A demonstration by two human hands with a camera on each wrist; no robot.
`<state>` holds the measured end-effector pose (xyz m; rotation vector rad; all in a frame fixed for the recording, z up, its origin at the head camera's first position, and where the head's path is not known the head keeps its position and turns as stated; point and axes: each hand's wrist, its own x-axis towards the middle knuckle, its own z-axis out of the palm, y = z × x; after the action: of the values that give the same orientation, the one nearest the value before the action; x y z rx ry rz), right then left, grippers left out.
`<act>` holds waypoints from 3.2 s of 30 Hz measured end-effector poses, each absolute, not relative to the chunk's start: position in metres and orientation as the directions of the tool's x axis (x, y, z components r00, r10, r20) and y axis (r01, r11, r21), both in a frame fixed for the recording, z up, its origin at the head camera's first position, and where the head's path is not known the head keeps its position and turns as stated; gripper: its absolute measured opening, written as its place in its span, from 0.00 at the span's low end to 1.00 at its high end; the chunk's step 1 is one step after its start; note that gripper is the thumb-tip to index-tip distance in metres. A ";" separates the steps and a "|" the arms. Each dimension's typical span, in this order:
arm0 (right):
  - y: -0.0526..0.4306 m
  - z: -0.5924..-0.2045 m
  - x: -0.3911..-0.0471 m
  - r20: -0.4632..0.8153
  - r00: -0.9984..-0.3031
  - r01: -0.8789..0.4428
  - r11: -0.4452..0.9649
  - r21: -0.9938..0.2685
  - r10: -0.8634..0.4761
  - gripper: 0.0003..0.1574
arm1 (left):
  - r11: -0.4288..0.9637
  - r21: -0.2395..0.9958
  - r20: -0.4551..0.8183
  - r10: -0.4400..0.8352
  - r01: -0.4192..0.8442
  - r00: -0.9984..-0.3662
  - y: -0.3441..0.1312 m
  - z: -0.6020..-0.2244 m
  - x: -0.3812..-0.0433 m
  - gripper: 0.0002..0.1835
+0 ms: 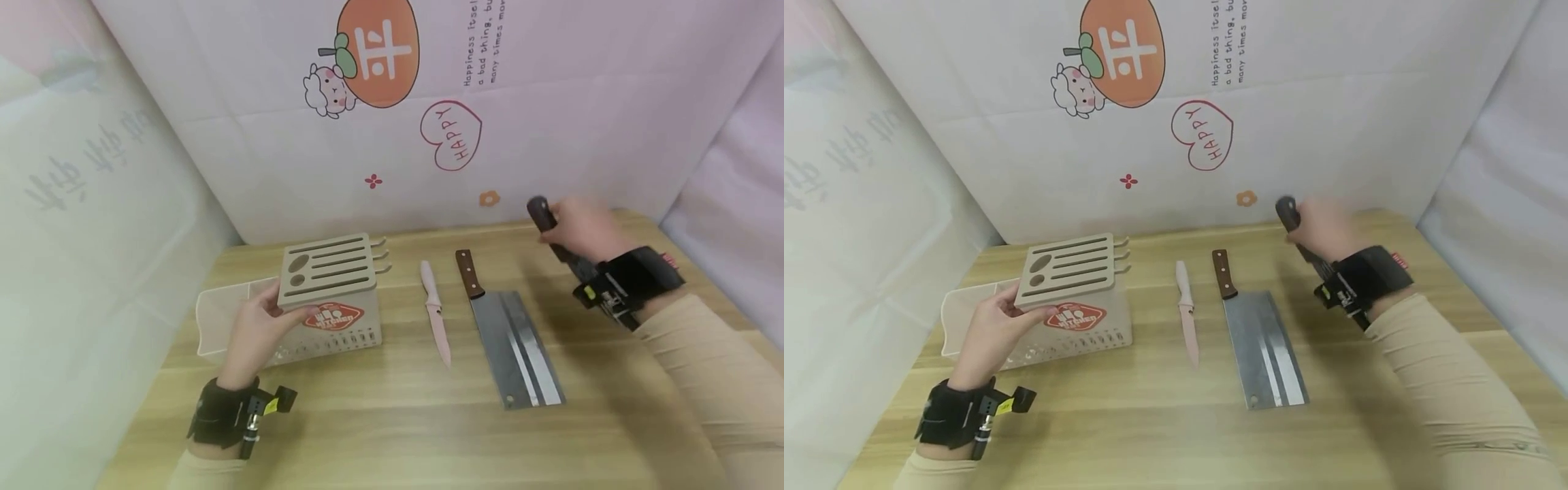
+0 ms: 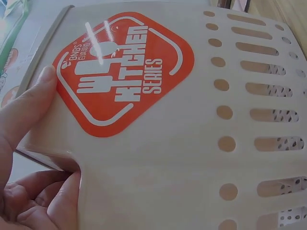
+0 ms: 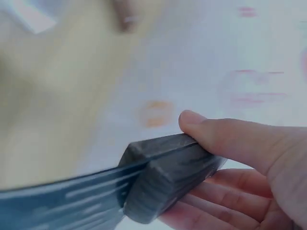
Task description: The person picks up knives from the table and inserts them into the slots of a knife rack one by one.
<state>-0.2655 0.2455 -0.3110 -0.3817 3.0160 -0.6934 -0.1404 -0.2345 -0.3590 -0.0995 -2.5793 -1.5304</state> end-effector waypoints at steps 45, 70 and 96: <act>0.063 -0.218 -0.256 0.646 -0.697 -0.512 -0.413 -0.753 -0.312 0.29 | 0.364 0.924 0.136 -0.024 0.118 -0.990 -0.200 -0.362 -0.139 0.34; 0.028 -0.291 -0.267 0.311 -0.714 -0.371 -0.037 -0.928 -0.628 0.31 | 0.337 0.936 0.120 -0.042 0.099 -0.992 -0.194 -0.363 -0.131 0.36; 0.046 -0.286 -0.270 0.336 -0.516 -0.790 0.285 -0.543 -0.788 0.35 | 0.325 0.938 0.142 -0.040 0.122 -0.989 -0.189 -0.366 -0.131 0.40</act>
<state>-0.2704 0.0462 -0.2861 -1.5473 2.5206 -1.0667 -0.1305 -0.1891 -0.3662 -0.0755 -2.4407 -1.7462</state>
